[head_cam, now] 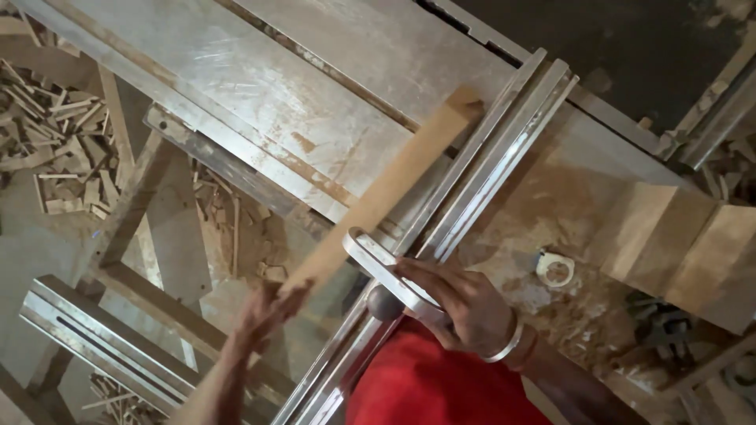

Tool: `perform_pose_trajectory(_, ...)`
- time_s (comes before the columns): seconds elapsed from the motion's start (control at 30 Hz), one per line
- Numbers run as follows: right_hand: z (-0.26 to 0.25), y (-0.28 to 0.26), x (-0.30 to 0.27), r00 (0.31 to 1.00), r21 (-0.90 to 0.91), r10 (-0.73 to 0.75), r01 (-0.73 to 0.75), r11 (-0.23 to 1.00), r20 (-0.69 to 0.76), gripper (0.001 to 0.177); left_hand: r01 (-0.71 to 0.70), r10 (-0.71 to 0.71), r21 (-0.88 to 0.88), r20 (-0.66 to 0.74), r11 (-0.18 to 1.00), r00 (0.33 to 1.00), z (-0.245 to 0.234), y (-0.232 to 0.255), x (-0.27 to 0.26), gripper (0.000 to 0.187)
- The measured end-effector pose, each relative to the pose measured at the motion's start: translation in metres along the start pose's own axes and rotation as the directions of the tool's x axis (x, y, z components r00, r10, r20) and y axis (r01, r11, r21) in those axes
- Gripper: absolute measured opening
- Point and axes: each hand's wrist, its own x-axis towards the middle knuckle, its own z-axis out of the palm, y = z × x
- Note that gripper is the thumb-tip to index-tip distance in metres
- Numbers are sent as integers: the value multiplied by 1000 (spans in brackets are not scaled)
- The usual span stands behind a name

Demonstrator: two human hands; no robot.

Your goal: Cutting small wooden blocks to size using a table saw with a miter gauge.

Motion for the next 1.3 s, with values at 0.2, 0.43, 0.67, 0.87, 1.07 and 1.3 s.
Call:
perform_pose_trajectory(0.2, -7, -7, 7, 1000, -28, 10, -10, 1000, 7, 51, -152, 154, -47, 57, 987, 986, 47, 40, -4, 79)
perform_pose_trajectory(0.43, -11, -5, 14, 999, 23, -14, 13, 1000, 34, 61, -717, 890, 532, -206, 451, 407, 88, 14, 8, 43)
perform_pose_trajectory(0.67, -18, -4, 24, 994, 13, -75, 74, 997, 80, 87, -678, 892, 585, -224, 446, 393, 113, 20, 45, 40)
perform_pose_trajectory(0.87, 0, 76, 7, 976, 270, -22, -38, 962, 215, 85, -396, 416, -309, 0, 865, 909, 61, 75, 15, 86)
perform_pose_trajectory(1.07, -35, 73, 111, 973, -228, 105, -57, 972, 204, 64, -105, 168, -262, 231, 959, 958, 54, 54, 2, 74)
perform_pose_trajectory(1.3, 21, 148, 187, 882, -461, 68, 177, 869, 467, 75, -811, 895, 405, -331, 422, 300, 102, 24, 32, 70)
